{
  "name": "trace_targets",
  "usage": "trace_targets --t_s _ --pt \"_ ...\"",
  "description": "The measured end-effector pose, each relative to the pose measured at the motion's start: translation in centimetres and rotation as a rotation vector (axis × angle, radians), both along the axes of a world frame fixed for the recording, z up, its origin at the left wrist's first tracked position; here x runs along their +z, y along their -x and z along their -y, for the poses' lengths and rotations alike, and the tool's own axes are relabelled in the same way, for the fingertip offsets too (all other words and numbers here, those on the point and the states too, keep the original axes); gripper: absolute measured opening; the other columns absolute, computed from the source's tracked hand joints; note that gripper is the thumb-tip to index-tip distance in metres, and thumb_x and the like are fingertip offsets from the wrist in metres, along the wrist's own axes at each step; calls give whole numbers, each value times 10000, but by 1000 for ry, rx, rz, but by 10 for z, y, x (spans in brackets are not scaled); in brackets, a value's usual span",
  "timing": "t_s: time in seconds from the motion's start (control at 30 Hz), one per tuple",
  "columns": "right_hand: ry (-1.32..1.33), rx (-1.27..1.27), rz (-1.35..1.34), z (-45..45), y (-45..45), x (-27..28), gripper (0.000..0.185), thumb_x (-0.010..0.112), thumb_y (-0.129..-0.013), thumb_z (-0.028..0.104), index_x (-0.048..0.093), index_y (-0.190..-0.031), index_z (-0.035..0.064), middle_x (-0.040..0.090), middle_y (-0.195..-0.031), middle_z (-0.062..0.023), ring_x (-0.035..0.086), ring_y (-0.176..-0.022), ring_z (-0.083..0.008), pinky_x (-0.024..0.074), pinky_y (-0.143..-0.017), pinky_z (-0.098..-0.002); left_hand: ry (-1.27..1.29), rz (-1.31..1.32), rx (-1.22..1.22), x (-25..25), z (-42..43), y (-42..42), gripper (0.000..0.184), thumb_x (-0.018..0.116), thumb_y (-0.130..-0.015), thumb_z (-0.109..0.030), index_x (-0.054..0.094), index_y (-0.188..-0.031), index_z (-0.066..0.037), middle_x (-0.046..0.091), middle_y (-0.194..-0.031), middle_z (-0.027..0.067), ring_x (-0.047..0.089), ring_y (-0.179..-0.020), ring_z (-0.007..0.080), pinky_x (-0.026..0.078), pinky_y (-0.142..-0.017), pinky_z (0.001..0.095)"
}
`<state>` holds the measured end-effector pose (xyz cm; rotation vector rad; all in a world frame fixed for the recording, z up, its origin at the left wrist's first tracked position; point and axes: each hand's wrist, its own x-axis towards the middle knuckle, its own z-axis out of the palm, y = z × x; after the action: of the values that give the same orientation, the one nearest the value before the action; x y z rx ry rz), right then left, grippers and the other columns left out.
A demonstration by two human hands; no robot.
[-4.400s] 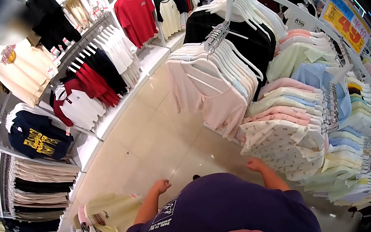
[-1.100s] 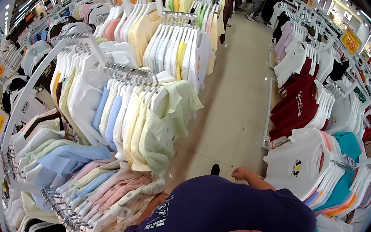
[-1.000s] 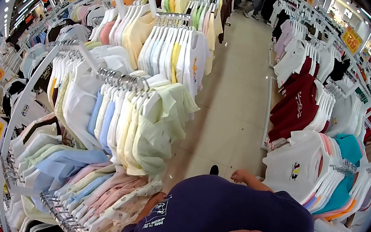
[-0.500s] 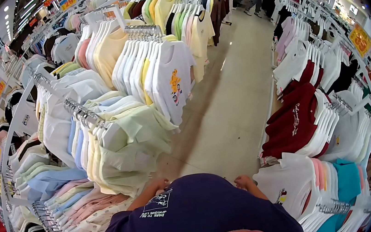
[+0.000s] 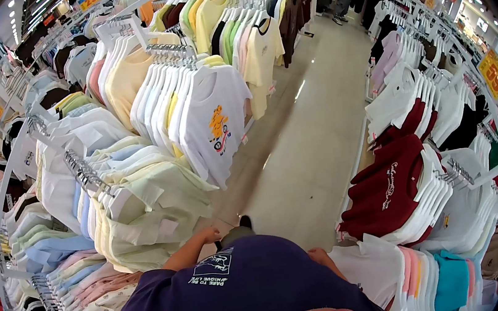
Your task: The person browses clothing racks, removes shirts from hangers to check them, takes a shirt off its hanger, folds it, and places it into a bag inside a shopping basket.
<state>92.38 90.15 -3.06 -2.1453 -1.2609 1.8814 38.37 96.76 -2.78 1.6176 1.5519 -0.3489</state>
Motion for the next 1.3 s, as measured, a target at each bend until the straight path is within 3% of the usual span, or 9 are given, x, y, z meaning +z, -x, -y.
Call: trace_targets --t_s 0.07,0.37,0.47,0.67,0.77,0.87,0.97,1.07,1.3 --pt "34 7 -29 -12 1 -16 348 695 -890 311 727 -1108 41 723 -863 -88 687 -737 -187 555 -636 -344 18 -45 -75 -9 -9 5 564 671 -869 -490 677 -1241 -64 671 -1249 189 620 -1167 380 483 -1001 439" --pt "-256 143 23 -95 -23 23 394 697 -885 351 739 -1111 31 743 -891 -96 698 -807 -232 554 -747 -376 -2 -32 -107 -31 -86 -1 530 674 -862 -514 712 -1181 -92 697 -1176 185 648 -1112 364 502 -962 440" --pt "-163 157 102 -121 -73 -97 390 683 -897 346 729 -1070 0 749 -944 -97 698 -835 -240 535 -793 -380 -5 -1 -92 -24 -136 -15 514 656 -872 -517 716 -1171 -105 703 -1162 174 652 -1097 365 506 -952 441" --pt "-263 198 214 -202 -105 -51 360 645 -931 319 717 -1013 -25 740 -964 -77 684 -816 -208 525 -751 -362 -79 51 -130 -27 -247 -44 507 592 -900 -511 710 -1168 -97 704 -1156 165 646 -1095 376 508 -941 447" --pt "-163 41 162 -262 -47 119 286 616 -980 240 687 -1095 -12 703 -916 -93 644 -778 -187 497 -663 -312 -76 45 -126 -30 -288 -55 498 580 -898 -498 707 -1161 -94 702 -1158 169 645 -1102 370 507 -944 445" --pt "98 -428 -60 -304 -53 93 294 638 -973 227 673 -1148 -6 707 -926 -115 657 -781 -200 508 -656 -326 -63 52 -102 -8 -311 -71 471 579 -890 -476 718 -1124 -92 703 -1143 177 648 -1094 365 508 -941 446" --pt "-55 -24 196 -342 -35 144 336 664 -961 249 671 -1169 -15 714 -915 -115 666 -769 -208 520 -638 -357 -58 68 -106 -8 -329 -80 443 580 -882 -461 740 -1070 -93 706 -1119 183 655 -1068 367 511 -927 454" --pt "-39 41 112 -368 -71 85 372 672 -955 283 671 -1187 -7 722 -902 -118 675 -783 -212 528 -657 -358 -75 49 -174 -30 -335 -86 434 587 -873 -458 754 -1022 -85 708 -1088 190 660 -1035 380 514 -905 463" --pt "59 153 166 -455 -137 77 366 662 -951 307 701 -1179 22 728 -896 -108 669 -769 -208 530 -669 -350 155 -49 -66 -35 -367 -123 468 584 -861 -480 753 -1017 -71 708 -1076 204 665 -1027 384 512 -897 463"
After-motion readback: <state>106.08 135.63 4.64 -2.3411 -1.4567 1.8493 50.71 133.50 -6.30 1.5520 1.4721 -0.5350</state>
